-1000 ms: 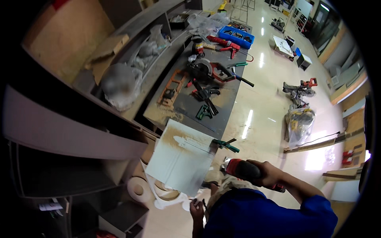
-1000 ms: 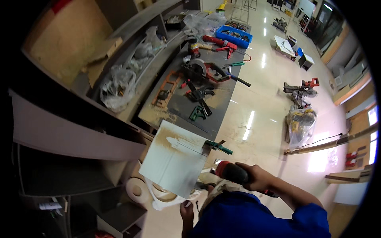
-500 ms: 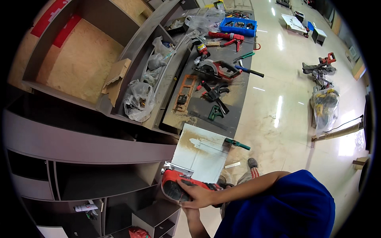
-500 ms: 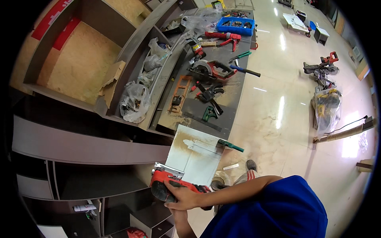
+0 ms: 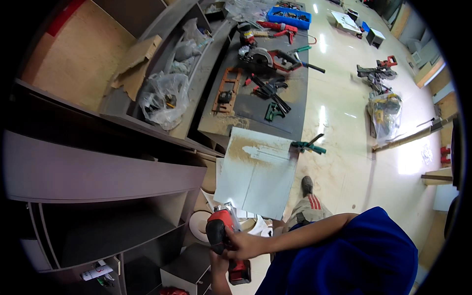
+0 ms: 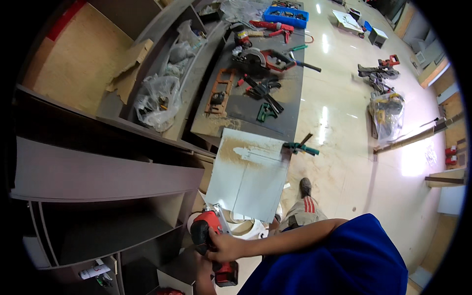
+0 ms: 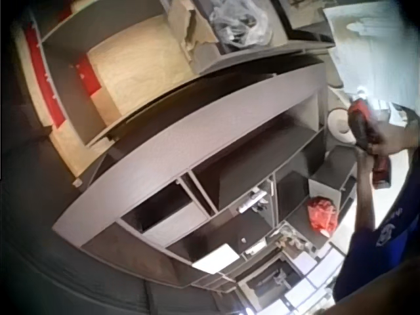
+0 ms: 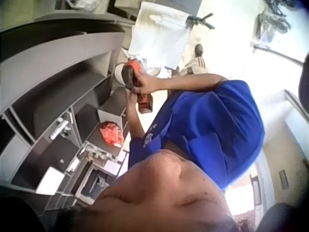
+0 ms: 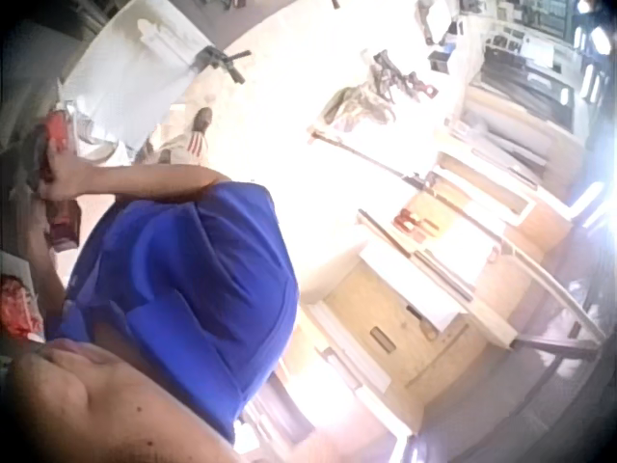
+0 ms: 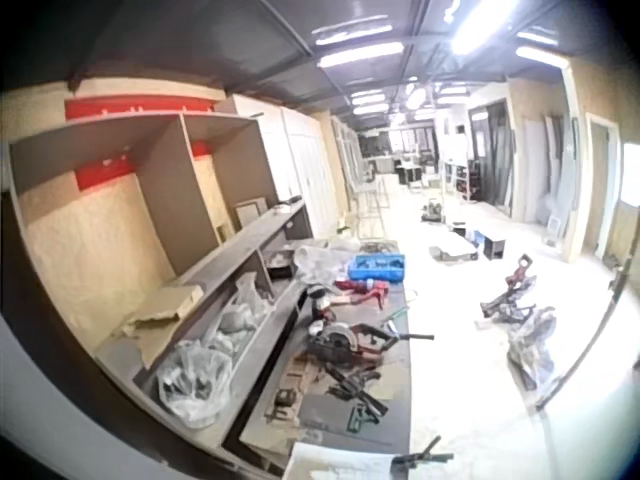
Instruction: The person uses a jigsaw to cut a straight line through a white board clamped to a workbench. After completing the cut, the person removes the clamp, sets the jigsaw down, and carries the cut piece to a nearby table.
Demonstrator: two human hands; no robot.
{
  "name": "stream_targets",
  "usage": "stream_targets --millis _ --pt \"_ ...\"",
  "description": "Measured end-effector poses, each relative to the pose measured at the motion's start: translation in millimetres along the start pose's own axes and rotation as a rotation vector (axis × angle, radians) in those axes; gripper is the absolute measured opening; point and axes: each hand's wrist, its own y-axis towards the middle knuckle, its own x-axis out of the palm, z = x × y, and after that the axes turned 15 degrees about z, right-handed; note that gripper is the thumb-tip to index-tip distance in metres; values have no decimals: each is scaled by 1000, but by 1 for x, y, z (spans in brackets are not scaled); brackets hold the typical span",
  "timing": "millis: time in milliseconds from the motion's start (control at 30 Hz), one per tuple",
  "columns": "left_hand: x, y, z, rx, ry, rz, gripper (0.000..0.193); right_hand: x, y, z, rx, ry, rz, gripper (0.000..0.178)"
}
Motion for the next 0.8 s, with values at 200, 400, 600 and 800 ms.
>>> stream_targets --millis 200,400,600,800 --pt "-53 16 -33 -292 51 -23 14 -25 -3 45 -102 -257 176 47" --pt "-80 35 -51 -419 244 -127 20 -80 -68 145 222 -304 390 43" --pt "-95 31 -56 -403 315 -189 11 -94 -91 236 370 -369 580 42" --pt "-85 17 -31 -451 308 -189 11 -102 -81 299 351 -206 773 41"
